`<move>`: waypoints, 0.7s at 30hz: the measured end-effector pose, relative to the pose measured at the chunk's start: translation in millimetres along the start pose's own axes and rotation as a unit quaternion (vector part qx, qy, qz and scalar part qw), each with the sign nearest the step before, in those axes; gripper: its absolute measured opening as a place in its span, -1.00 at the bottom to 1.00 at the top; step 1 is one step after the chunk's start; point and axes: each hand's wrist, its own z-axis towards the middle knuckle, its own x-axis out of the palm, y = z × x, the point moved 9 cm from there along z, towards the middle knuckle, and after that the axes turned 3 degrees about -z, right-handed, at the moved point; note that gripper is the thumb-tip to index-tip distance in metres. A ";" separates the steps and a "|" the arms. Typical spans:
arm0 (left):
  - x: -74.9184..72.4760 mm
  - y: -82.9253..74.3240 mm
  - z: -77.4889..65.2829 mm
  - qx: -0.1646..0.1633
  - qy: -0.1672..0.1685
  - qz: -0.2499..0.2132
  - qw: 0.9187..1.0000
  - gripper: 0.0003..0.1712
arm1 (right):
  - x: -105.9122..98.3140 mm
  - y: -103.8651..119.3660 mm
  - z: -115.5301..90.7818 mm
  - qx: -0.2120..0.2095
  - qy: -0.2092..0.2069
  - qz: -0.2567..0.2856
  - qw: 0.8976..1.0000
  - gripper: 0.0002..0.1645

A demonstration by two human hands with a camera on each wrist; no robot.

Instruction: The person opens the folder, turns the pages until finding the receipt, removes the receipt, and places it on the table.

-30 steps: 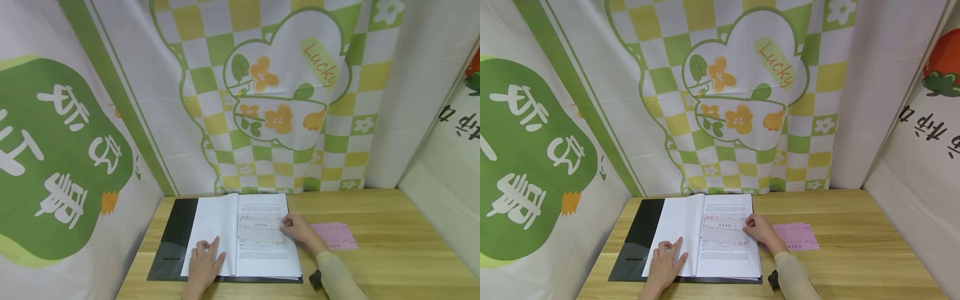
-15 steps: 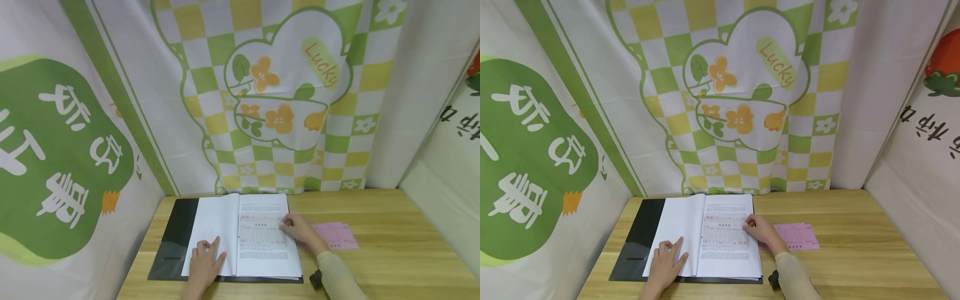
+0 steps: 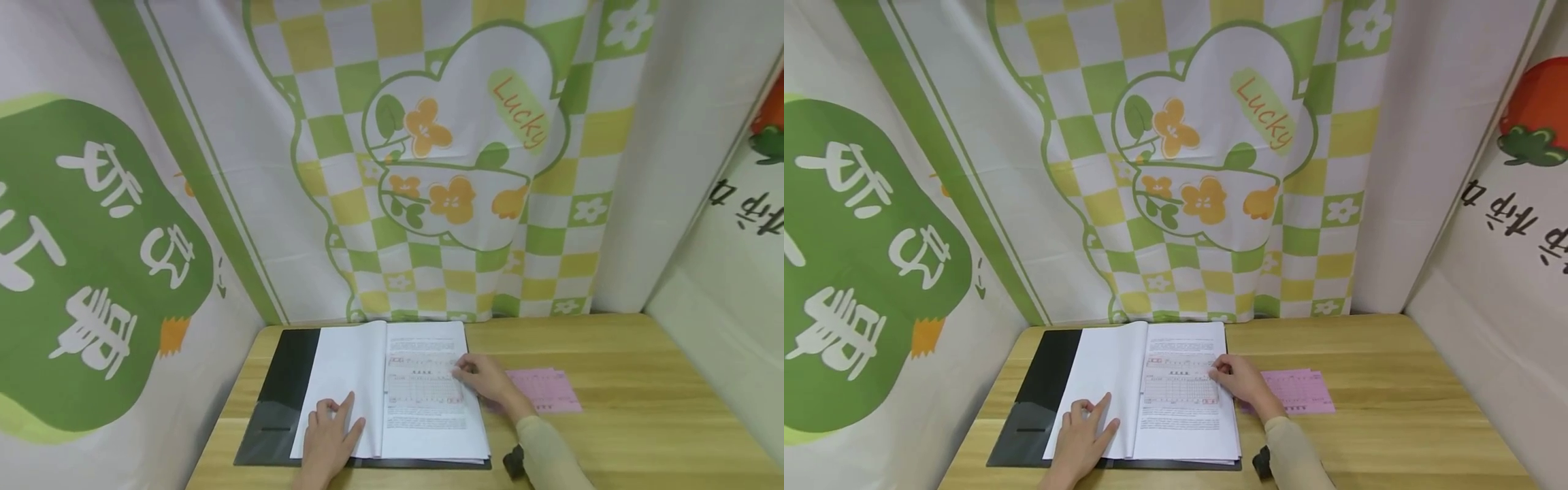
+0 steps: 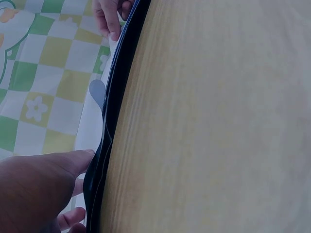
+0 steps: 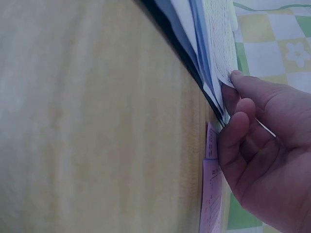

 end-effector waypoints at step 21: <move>-2.1 -4.1 -1.5 0.022 -0.021 -0.006 1.000 -0.32 | 0.2 -2.7 0.4 0.017 0.001 0.004 1.000 -0.95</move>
